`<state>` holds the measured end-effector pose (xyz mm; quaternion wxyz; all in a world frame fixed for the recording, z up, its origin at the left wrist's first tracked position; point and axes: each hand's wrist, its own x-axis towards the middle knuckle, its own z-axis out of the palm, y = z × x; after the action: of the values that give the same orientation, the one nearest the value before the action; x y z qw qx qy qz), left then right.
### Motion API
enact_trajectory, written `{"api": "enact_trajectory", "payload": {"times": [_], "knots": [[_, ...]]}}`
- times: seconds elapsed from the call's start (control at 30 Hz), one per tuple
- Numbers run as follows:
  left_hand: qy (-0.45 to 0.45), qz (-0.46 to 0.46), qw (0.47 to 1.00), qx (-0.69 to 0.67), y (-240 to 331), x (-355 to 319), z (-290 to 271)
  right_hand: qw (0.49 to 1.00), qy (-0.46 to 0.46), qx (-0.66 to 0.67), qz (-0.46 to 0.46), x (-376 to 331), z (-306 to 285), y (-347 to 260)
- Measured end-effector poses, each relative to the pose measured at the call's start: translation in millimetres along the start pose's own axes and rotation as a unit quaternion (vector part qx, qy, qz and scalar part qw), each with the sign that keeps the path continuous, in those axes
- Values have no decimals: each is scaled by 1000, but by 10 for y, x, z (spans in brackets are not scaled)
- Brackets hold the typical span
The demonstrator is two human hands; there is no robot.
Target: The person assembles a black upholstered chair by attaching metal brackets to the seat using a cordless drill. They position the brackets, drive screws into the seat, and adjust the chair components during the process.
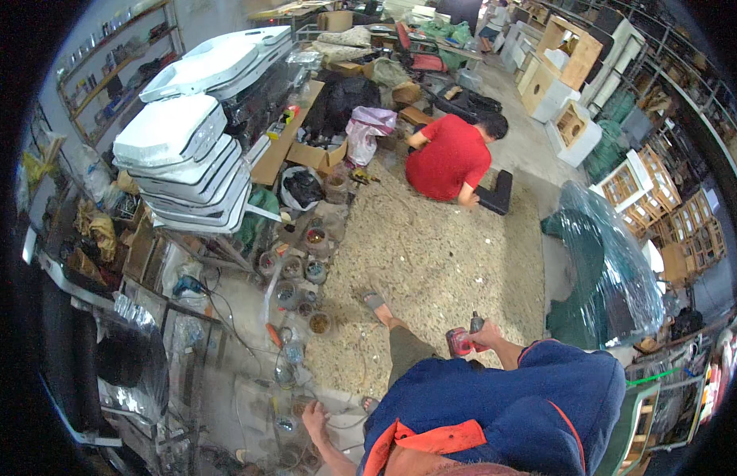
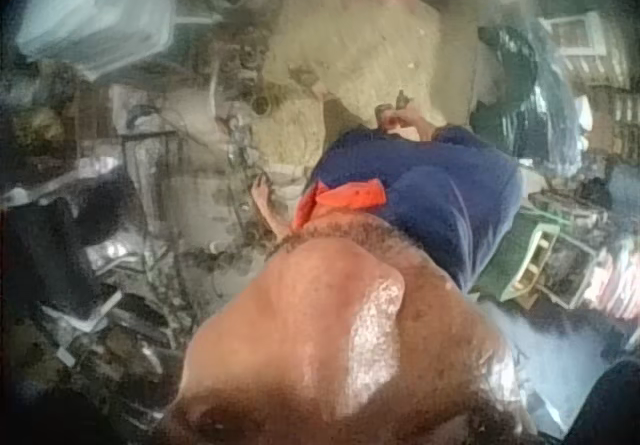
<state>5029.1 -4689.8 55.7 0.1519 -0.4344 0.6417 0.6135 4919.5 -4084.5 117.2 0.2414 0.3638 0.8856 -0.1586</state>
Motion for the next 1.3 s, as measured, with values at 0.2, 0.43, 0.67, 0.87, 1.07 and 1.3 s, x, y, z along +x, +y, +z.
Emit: {"api": "enact_trajectory", "payload": {"times": [0.2,0.43,0.67,0.87,1.07,1.3], "knots": [[15,-34,999,18,1189,828,1175,997,-53,-37,-49,1139,-313,-1314],[-204,-104,973,19,1243,1853,2095,998,-48,-41,-29,2033,-473,-2078],[-132,-82,943,296,1498,2547,2515,991,-109,81,11,2677,-129,-2076],[-125,117,923,345,2025,3860,3212,996,-83,21,17,2767,197,-1975],[-175,163,880,411,3104,5482,4521,980,-127,141,66,2767,465,-1589],[-212,148,817,515,3758,6946,6001,914,-180,311,186,2505,727,-751]]}}
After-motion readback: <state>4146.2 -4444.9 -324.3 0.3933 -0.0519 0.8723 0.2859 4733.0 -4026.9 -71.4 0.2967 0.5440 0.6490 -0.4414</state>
